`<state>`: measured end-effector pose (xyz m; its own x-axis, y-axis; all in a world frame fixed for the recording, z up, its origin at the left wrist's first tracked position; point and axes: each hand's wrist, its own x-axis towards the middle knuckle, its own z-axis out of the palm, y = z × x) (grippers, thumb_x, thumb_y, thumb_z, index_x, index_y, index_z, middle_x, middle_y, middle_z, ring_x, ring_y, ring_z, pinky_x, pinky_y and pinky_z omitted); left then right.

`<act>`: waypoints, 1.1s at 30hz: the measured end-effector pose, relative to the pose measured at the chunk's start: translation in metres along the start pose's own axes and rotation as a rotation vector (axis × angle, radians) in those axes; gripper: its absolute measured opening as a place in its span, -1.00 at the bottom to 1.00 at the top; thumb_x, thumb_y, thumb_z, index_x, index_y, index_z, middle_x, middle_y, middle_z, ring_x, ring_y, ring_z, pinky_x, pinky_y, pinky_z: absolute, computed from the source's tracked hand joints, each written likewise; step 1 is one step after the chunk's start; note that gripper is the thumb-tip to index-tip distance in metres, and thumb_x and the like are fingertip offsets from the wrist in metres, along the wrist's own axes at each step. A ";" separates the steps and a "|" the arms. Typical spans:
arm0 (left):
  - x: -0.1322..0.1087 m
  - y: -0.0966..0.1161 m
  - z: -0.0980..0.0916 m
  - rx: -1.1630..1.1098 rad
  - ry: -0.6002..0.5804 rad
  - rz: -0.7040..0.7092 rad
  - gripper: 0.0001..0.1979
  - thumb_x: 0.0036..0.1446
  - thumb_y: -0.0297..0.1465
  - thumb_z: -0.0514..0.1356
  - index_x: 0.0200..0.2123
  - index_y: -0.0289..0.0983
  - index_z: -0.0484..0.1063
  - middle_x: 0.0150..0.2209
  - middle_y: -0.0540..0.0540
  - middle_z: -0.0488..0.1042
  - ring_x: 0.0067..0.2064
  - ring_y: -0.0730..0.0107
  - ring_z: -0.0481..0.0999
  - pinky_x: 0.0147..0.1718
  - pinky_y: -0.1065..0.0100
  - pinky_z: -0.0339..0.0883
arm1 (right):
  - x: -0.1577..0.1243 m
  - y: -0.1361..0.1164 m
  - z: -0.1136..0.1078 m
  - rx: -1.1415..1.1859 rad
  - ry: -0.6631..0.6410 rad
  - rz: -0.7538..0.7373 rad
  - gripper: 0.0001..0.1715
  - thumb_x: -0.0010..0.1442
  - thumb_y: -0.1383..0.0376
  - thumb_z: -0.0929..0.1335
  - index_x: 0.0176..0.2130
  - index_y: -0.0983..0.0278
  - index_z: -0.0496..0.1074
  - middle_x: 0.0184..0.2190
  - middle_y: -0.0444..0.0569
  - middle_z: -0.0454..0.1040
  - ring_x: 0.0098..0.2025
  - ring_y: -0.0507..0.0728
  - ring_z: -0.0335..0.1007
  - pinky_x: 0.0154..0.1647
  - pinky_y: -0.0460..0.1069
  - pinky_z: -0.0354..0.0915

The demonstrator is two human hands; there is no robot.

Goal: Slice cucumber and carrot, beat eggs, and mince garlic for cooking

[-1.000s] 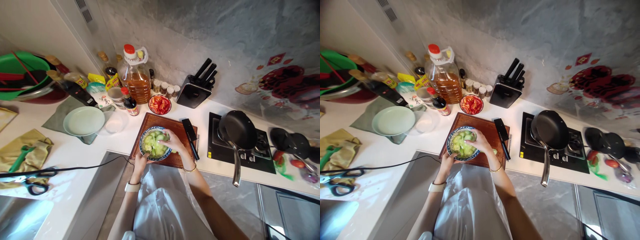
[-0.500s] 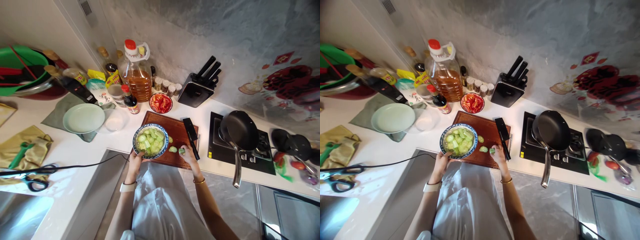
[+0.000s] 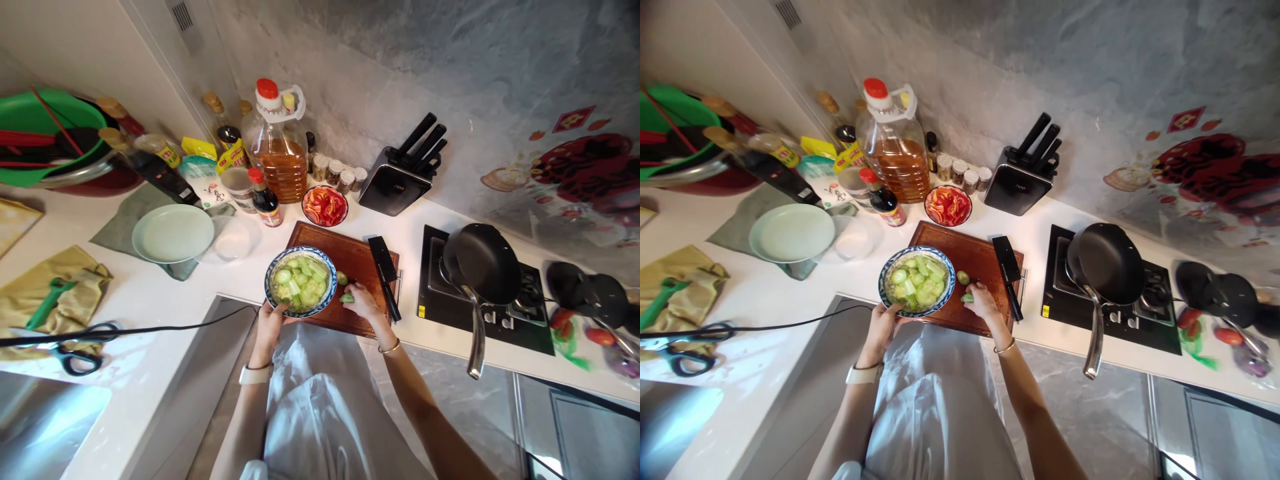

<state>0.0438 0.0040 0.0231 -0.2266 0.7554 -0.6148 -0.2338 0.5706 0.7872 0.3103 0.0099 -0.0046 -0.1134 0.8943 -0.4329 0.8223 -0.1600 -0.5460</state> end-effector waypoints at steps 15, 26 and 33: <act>-0.008 0.001 0.012 -0.005 -0.046 -0.093 -0.63 -0.21 -0.36 0.25 -0.23 -0.35 0.50 -0.40 -0.07 0.55 -0.39 0.27 0.53 -0.42 0.28 0.48 | 0.008 -0.079 -0.051 0.390 0.348 -0.187 -0.61 0.17 0.01 0.39 -0.14 0.22 0.40 -0.18 -0.02 0.47 -0.14 0.16 0.40 -0.10 0.02 0.33; 0.002 -0.001 -0.013 0.024 0.075 -0.008 -0.76 -0.19 -0.29 0.27 -0.43 -0.34 0.45 -0.52 -0.02 0.51 -0.44 0.30 0.50 -0.41 0.34 0.38 | 0.041 -0.020 0.006 -0.023 0.330 0.191 -0.81 0.11 0.23 0.43 -0.27 0.28 0.45 -0.18 0.11 0.45 -0.13 0.21 0.38 -0.02 0.09 0.29; -0.001 -0.002 -0.007 -0.013 0.051 -0.029 -0.73 -0.21 -0.31 0.26 -0.37 -0.33 0.46 -0.52 -0.02 0.51 -0.39 0.25 0.53 -0.37 0.30 0.42 | 0.026 -0.039 -0.016 0.474 0.411 0.097 -0.75 0.19 0.11 0.35 -0.21 0.21 0.40 -0.24 -0.02 0.54 -0.25 0.12 0.47 -0.18 0.00 0.36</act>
<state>0.0377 -0.0003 0.0213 -0.2671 0.7213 -0.6390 -0.2529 0.5874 0.7688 0.2842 0.0454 0.0167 0.2503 0.9388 -0.2366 0.4714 -0.3316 -0.8172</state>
